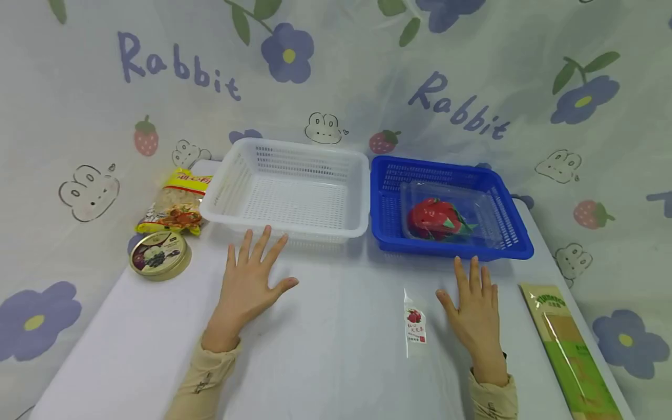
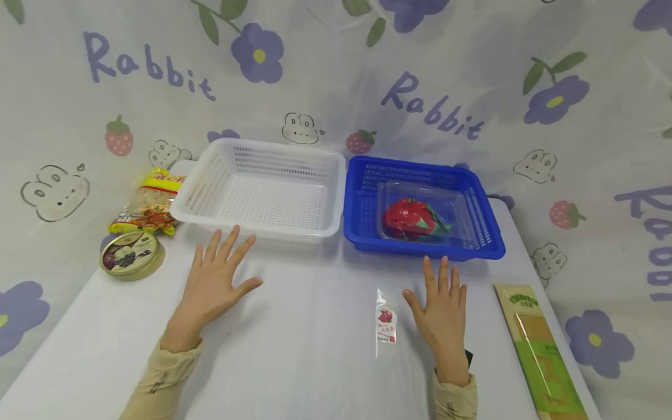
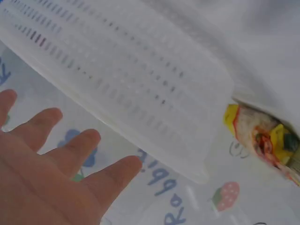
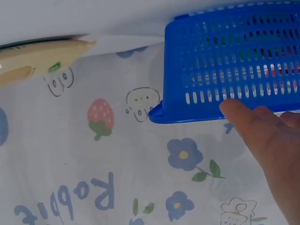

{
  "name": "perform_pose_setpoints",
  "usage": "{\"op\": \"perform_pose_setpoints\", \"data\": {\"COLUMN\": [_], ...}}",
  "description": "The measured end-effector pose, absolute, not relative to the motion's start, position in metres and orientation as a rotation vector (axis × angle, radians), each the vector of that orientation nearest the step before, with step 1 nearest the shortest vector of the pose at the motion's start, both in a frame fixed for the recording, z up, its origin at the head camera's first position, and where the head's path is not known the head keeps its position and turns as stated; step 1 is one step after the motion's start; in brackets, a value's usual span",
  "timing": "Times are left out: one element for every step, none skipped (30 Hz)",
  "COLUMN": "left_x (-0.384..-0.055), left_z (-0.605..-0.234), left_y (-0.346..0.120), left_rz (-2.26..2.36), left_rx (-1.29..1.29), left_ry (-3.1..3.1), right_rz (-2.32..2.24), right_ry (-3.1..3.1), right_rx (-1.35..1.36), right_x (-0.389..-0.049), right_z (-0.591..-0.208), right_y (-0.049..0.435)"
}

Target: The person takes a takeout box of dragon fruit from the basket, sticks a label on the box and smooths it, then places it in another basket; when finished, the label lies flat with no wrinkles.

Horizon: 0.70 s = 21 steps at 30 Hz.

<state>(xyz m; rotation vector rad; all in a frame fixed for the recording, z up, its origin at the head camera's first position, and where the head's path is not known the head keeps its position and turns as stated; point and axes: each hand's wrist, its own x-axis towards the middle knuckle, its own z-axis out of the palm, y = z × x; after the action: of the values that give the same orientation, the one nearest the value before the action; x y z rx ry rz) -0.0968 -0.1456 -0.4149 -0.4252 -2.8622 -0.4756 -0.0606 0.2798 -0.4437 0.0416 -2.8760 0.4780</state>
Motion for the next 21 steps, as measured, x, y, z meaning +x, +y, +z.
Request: {"op": "perform_pose_setpoints", "data": {"left_x": [-0.099, -0.100, -0.102, -0.105, -0.107, -0.109, -0.112, -0.115, -0.118, -0.121, -0.124, -0.127, -0.130, -0.132, -0.135, -0.138, -0.141, -0.144, -0.147, -0.151, -0.155], "left_z": [-0.413, -0.411, -0.409, -0.408, -0.407, -0.406, -0.405, -0.403, -0.400, -0.397, -0.394, -0.390, -0.385, -0.381, -0.376, -0.371, -0.367, -0.363, -0.359, -0.356, -0.354], "left_y": [-0.142, -0.138, -0.133, -0.127, -0.121, -0.114, -0.106, -0.098, -0.090, -0.082, -0.073, -0.064, -0.056, -0.047, -0.039, -0.032, -0.025, -0.018, -0.012, -0.006, 0.000], "left_rz": [-0.498, -0.529, -0.569, -0.612, -0.663, -0.718, -0.773, -0.830, -0.882, -0.919, -0.947, -0.953, -0.946, -0.933, -0.922, -0.912, -0.906, -0.904, -0.919, -0.944, -0.985], "left_rx": [-0.448, -0.480, -0.517, -0.561, -0.607, -0.656, -0.706, -0.752, -0.792, -0.824, -0.841, -0.850, -0.851, -0.848, -0.850, -0.854, -0.861, -0.875, -0.895, -0.916, -0.931], "left_ry": [-2.871, -2.875, -2.876, -2.870, -2.865, -2.857, -2.849, -2.841, -2.835, -2.833, -2.835, -2.838, -2.847, -2.857, -2.861, -2.865, -2.865, -2.865, -2.860, -2.855, -2.854], "right_rz": [0.481, 0.485, 0.485, 0.488, 0.490, 0.492, 0.493, 0.495, 0.496, 0.501, 0.503, 0.505, 0.506, 0.507, 0.507, 0.507, 0.504, 0.504, 0.501, 0.498, 0.497], "right_ry": [-2.876, -2.875, -2.873, -2.873, -2.871, -2.869, -2.867, -2.866, -2.865, -2.866, -2.867, -2.868, -2.869, -2.871, -2.872, -2.873, -2.872, -2.871, -2.871, -2.873, -2.874], "right_rx": [0.042, 0.041, 0.042, 0.041, 0.042, 0.043, 0.046, 0.047, 0.049, 0.049, 0.052, 0.055, 0.057, 0.057, 0.058, 0.058, 0.060, 0.060, 0.059, 0.058, 0.058], "right_x": [-0.061, -0.061, -0.062, -0.062, -0.063, -0.064, -0.065, -0.067, -0.068, -0.069, -0.070, -0.071, -0.072, -0.072, -0.073, -0.073, -0.074, -0.074, -0.075, -0.075, -0.076], "right_z": [-0.443, -0.442, -0.441, -0.440, -0.439, -0.438, -0.437, -0.436, -0.436, -0.435, -0.434, -0.434, -0.433, -0.433, -0.433, -0.433, -0.433, -0.434, -0.434, -0.434, -0.434], "right_y": [0.279, 0.279, 0.278, 0.277, 0.276, 0.275, 0.274, 0.273, 0.271, 0.270, 0.269, 0.268, 0.268, 0.267, 0.267, 0.266, 0.266, 0.266, 0.265, 0.264, 0.264]}}
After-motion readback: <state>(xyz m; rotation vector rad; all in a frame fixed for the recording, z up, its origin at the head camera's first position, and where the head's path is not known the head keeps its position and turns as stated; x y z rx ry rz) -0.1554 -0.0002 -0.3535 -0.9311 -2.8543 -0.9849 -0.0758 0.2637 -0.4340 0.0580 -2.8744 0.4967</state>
